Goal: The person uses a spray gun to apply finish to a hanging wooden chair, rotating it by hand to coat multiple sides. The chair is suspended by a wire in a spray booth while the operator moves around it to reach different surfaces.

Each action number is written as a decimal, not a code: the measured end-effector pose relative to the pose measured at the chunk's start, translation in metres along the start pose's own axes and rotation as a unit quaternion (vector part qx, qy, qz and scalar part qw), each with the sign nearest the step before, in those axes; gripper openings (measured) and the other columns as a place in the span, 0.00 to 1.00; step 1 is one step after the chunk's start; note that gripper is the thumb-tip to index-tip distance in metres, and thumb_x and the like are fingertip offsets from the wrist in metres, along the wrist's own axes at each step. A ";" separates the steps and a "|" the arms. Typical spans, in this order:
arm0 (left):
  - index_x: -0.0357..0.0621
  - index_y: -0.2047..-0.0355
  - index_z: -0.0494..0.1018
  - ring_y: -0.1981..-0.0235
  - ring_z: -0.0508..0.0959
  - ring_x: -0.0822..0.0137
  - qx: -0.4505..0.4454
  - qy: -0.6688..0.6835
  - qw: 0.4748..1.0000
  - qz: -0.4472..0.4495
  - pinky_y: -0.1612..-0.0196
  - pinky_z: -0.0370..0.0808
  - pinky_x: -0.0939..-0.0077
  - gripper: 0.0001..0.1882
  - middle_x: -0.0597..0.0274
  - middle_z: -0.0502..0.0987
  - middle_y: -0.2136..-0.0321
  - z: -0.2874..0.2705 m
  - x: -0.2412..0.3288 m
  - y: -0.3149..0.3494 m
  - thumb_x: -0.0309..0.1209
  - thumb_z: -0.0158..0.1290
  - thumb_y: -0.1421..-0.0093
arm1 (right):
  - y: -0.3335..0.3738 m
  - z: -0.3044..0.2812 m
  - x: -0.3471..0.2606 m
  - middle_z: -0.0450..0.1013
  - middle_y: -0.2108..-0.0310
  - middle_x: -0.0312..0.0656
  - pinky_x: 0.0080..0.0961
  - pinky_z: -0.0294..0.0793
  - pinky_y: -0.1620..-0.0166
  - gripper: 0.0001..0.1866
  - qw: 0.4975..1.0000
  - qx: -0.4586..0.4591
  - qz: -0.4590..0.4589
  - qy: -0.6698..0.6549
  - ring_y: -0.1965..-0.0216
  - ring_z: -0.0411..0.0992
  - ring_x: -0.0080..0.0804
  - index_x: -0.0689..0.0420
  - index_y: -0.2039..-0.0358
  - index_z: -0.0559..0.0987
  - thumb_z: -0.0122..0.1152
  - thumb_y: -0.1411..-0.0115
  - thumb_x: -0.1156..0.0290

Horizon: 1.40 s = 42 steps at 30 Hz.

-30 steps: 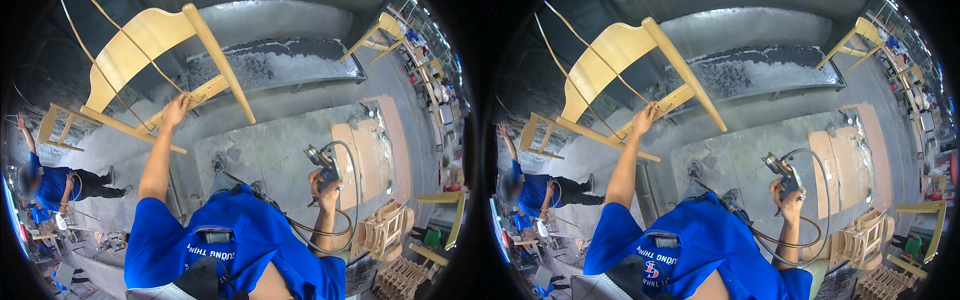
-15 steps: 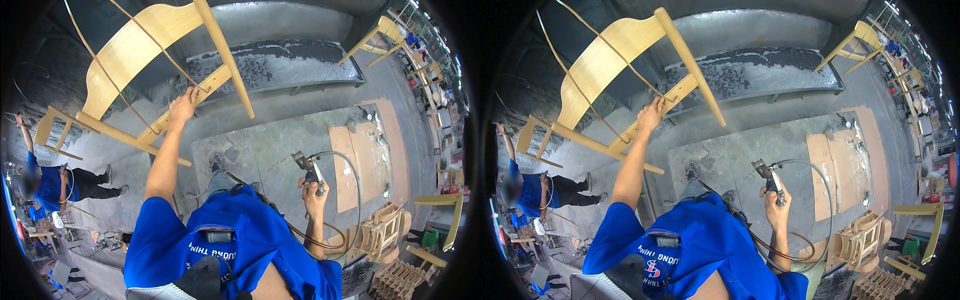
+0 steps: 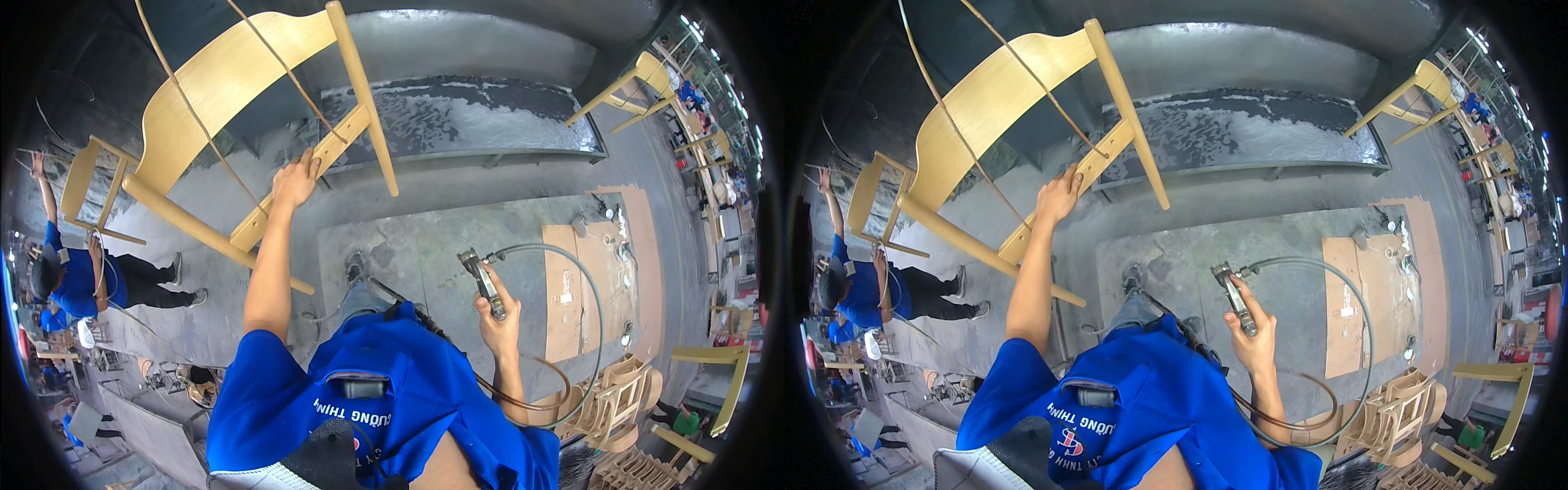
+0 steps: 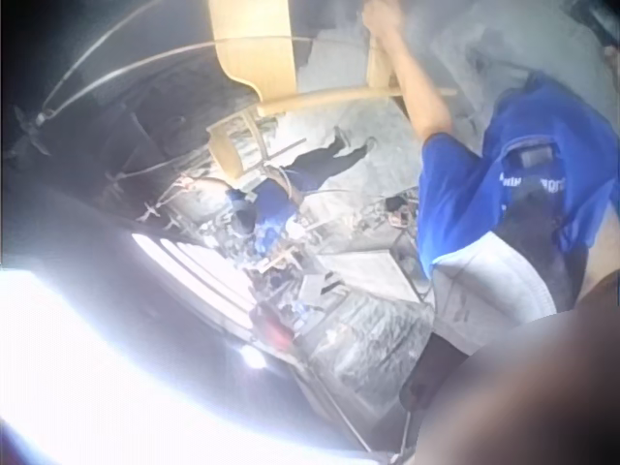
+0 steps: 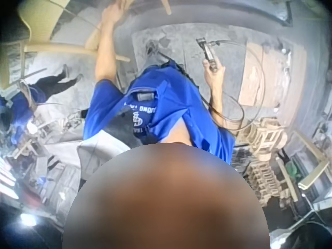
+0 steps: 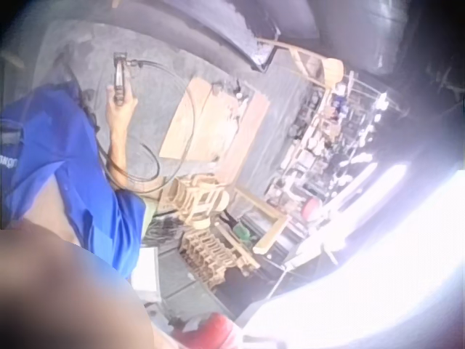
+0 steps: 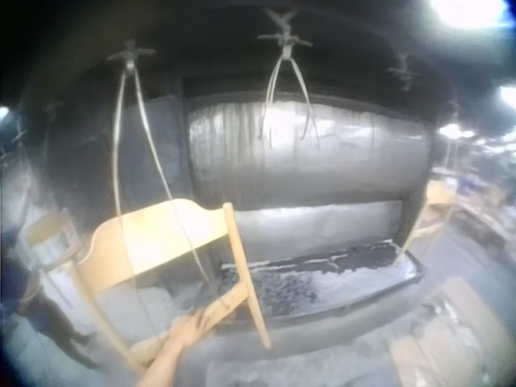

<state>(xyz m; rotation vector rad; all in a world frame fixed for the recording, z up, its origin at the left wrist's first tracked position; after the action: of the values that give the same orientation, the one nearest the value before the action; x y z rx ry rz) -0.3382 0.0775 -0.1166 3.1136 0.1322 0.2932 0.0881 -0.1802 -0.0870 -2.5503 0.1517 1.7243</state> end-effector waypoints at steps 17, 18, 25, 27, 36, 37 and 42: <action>0.43 0.31 0.58 0.55 0.83 0.41 0.028 -0.060 0.996 -0.059 0.53 0.81 0.52 0.33 0.38 0.77 0.50 0.027 -0.005 -0.017 0.42 0.51 0.31 | -0.050 0.099 -0.053 0.81 0.55 0.59 0.41 0.81 0.56 0.30 0.993 -0.054 -0.083 0.061 0.57 0.81 0.58 0.46 0.36 0.76 0.70 0.39 0.57; 0.44 0.31 0.58 0.55 0.83 0.41 0.031 -0.060 0.996 -0.060 0.53 0.81 0.52 0.33 0.38 0.76 0.50 0.027 -0.009 -0.019 0.42 0.52 0.32 | -0.055 0.098 -0.067 0.81 0.55 0.58 0.40 0.81 0.56 0.31 0.991 -0.046 -0.116 0.043 0.57 0.82 0.57 0.46 0.36 0.75 0.72 0.40 0.59; 0.51 0.26 0.52 0.44 0.76 0.38 -0.017 -0.056 0.991 -0.117 0.41 0.70 0.36 0.39 0.40 0.71 0.41 0.038 -0.034 -0.028 0.46 0.53 0.33 | -0.082 0.095 -0.132 0.81 0.55 0.51 0.35 0.80 0.63 0.36 0.954 0.008 -0.298 -0.012 0.63 0.82 0.46 0.52 0.35 0.74 0.75 0.44 0.63; 0.55 0.25 0.49 0.39 0.71 0.38 -0.028 -0.078 0.987 -0.136 0.38 0.64 0.31 0.41 0.42 0.66 0.36 0.044 -0.043 -0.029 0.48 0.54 0.33 | -0.089 0.103 -0.138 0.82 0.56 0.51 0.33 0.79 0.64 0.37 0.947 0.013 -0.321 0.003 0.66 0.81 0.43 0.54 0.35 0.74 0.76 0.44 0.61; 0.59 0.23 0.41 0.33 0.63 0.40 -0.040 -0.096 0.983 -0.154 0.32 0.56 0.31 0.49 0.47 0.55 0.27 0.067 -0.150 -0.093 0.46 0.57 0.37 | -0.138 0.160 -0.124 0.75 0.75 0.34 0.19 0.72 0.64 0.39 0.980 -0.104 -0.120 -0.122 0.72 0.73 0.21 0.58 0.36 0.75 0.64 0.36 0.40; 0.60 0.23 0.41 0.32 0.63 0.40 -0.044 -0.093 0.982 -0.159 0.32 0.55 0.31 0.49 0.47 0.54 0.27 0.069 -0.165 -0.106 0.46 0.57 0.37 | -0.141 0.167 -0.132 0.75 0.75 0.34 0.19 0.71 0.65 0.41 0.977 -0.120 -0.123 -0.127 0.73 0.72 0.20 0.60 0.37 0.75 0.63 0.37 0.37; 0.62 0.22 0.38 0.31 0.60 0.36 -0.046 -0.089 0.980 -0.174 0.32 0.53 0.28 0.49 0.42 0.51 0.26 0.081 -0.236 -0.157 0.42 0.56 0.36 | -0.165 0.205 -0.177 0.75 0.78 0.40 0.16 0.60 0.78 0.55 0.944 -0.220 -0.141 -0.201 0.84 0.63 0.14 0.67 0.38 0.74 0.49 0.40 0.22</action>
<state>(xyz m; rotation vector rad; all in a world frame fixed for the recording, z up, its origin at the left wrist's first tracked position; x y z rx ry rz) -0.5671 0.2138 -0.2427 2.9314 0.6311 0.0121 -0.1469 0.0138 -0.0004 -2.2364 -0.6548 2.2976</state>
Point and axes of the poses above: each hand's wrist, its own y-axis away from the middle knuckle, its own z-axis out of the palm, x = y × z, the point moved 9 cm from there along -y, towards the middle knuckle
